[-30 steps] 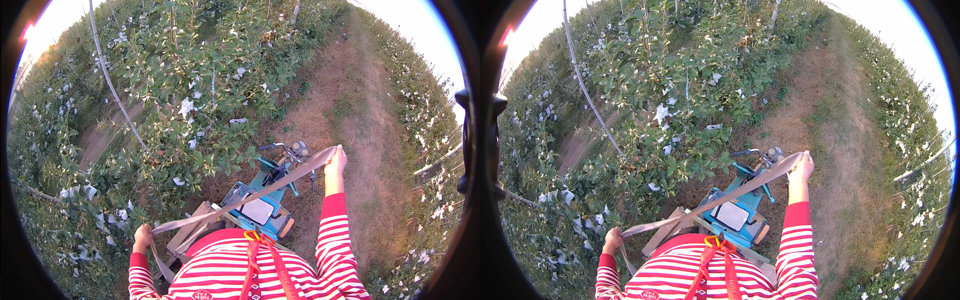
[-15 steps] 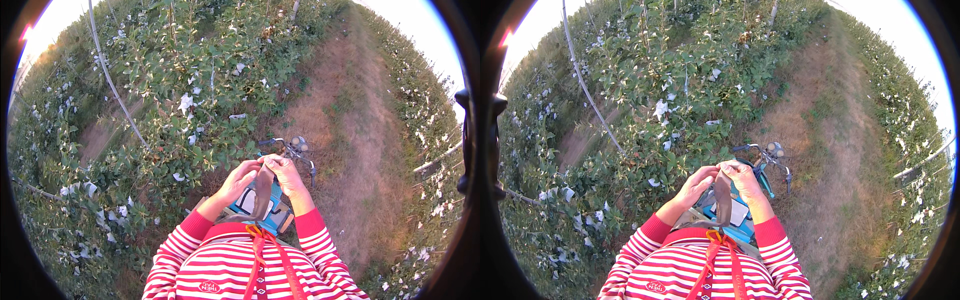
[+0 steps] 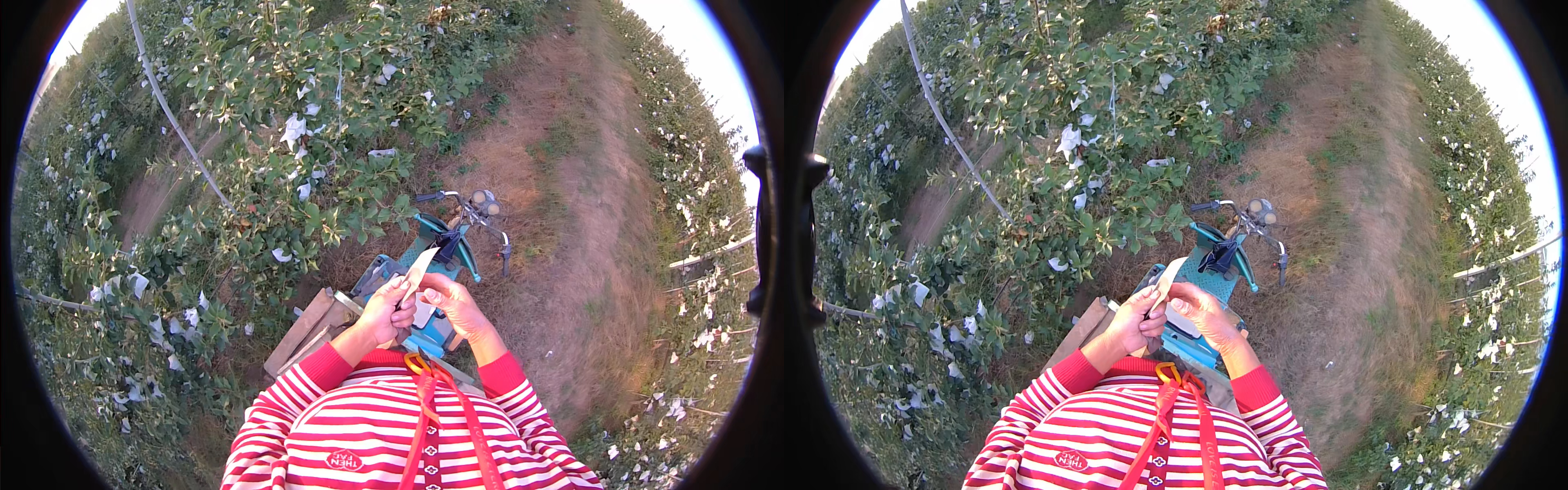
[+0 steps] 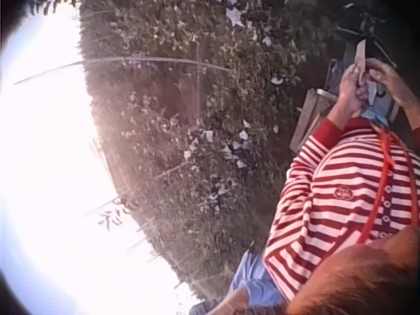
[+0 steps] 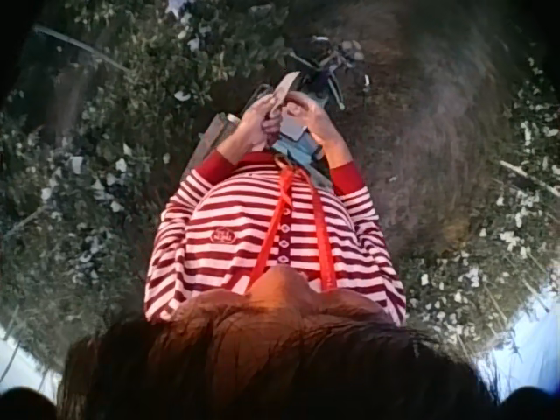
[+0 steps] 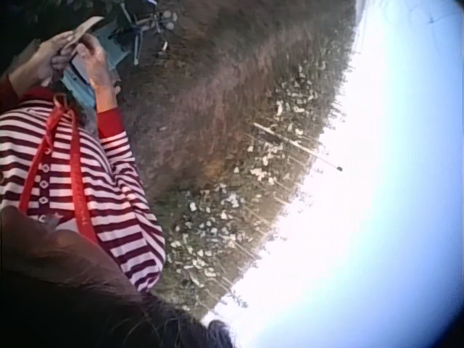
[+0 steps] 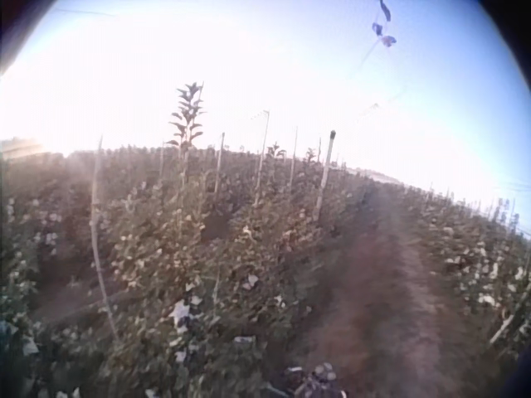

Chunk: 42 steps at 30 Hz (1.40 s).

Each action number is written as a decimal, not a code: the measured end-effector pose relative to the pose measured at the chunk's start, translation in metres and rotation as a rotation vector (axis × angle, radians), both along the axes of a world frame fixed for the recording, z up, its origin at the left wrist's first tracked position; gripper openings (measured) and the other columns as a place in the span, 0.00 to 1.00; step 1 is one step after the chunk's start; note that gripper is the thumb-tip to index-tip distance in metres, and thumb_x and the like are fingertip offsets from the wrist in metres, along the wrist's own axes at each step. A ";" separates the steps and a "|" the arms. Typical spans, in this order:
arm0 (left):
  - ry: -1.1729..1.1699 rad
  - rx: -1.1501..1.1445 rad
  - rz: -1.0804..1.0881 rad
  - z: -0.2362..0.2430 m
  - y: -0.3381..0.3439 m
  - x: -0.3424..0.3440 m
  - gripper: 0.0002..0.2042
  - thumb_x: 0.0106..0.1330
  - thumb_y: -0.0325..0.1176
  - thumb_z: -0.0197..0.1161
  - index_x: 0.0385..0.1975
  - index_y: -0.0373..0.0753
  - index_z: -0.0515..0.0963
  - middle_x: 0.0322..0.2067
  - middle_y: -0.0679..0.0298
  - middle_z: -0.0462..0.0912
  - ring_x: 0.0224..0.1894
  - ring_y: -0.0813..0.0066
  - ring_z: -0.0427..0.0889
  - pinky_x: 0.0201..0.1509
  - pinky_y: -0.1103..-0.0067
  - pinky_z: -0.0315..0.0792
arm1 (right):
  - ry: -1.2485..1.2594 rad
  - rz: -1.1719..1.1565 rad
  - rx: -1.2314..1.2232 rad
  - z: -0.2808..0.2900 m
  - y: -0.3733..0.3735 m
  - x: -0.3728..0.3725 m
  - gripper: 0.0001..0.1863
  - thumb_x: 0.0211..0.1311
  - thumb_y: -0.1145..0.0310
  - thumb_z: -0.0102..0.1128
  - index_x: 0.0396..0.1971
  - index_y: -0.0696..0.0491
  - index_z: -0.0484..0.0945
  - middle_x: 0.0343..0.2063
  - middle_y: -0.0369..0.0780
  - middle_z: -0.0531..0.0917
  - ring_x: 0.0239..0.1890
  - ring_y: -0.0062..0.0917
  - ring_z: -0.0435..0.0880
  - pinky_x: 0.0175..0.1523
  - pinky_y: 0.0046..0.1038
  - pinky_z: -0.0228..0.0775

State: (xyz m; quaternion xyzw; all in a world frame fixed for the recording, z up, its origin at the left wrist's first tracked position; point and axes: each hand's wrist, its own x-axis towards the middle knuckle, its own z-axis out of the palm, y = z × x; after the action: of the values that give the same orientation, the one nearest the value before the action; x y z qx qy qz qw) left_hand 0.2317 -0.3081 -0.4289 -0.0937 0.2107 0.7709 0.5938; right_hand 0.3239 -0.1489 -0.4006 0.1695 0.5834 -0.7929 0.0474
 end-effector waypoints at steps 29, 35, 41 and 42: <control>-0.215 0.238 -0.113 -0.049 -0.029 0.077 0.13 0.75 0.44 0.49 0.35 0.40 0.71 0.13 0.73 0.59 0.10 0.85 0.53 0.13 0.86 0.48 | -0.170 0.033 -0.480 -0.053 -0.025 0.046 0.18 0.67 0.60 0.57 0.46 0.61 0.77 0.50 0.46 0.78 0.56 0.34 0.75 0.63 0.39 0.65; 0.540 -0.683 -0.033 -0.077 -0.188 -0.016 0.13 0.71 0.36 0.52 0.24 0.37 0.74 0.21 0.73 0.71 0.19 0.81 0.70 0.22 0.80 0.65 | -0.818 -0.344 0.472 -0.185 0.119 0.201 0.16 0.68 0.60 0.53 0.45 0.57 0.77 0.37 0.41 0.82 0.40 0.27 0.82 0.43 0.28 0.72; 1.443 -1.749 -0.013 0.052 -0.493 -0.118 0.17 0.72 0.36 0.51 0.18 0.38 0.67 0.15 0.72 0.61 0.19 0.85 0.59 0.22 0.81 0.55 | -0.906 -0.300 0.392 -0.275 0.061 0.237 0.11 0.67 0.64 0.54 0.41 0.54 0.78 0.28 0.38 0.82 0.27 0.20 0.81 0.27 0.23 0.68; 1.510 -1.751 -0.065 0.065 -0.495 -0.113 0.17 0.72 0.35 0.51 0.18 0.38 0.67 0.15 0.71 0.62 0.18 0.85 0.59 0.22 0.81 0.55 | -0.911 -0.314 0.333 -0.271 0.045 0.225 0.10 0.66 0.65 0.54 0.39 0.55 0.79 0.27 0.37 0.81 0.27 0.20 0.81 0.29 0.23 0.70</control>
State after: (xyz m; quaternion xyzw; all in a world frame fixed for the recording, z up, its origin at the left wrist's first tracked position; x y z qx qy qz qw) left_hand 0.1187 -0.8034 -0.3644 0.0169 0.9763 0.2049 0.0680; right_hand 0.5487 -0.1037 -0.6718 0.5888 0.5893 -0.5325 0.1498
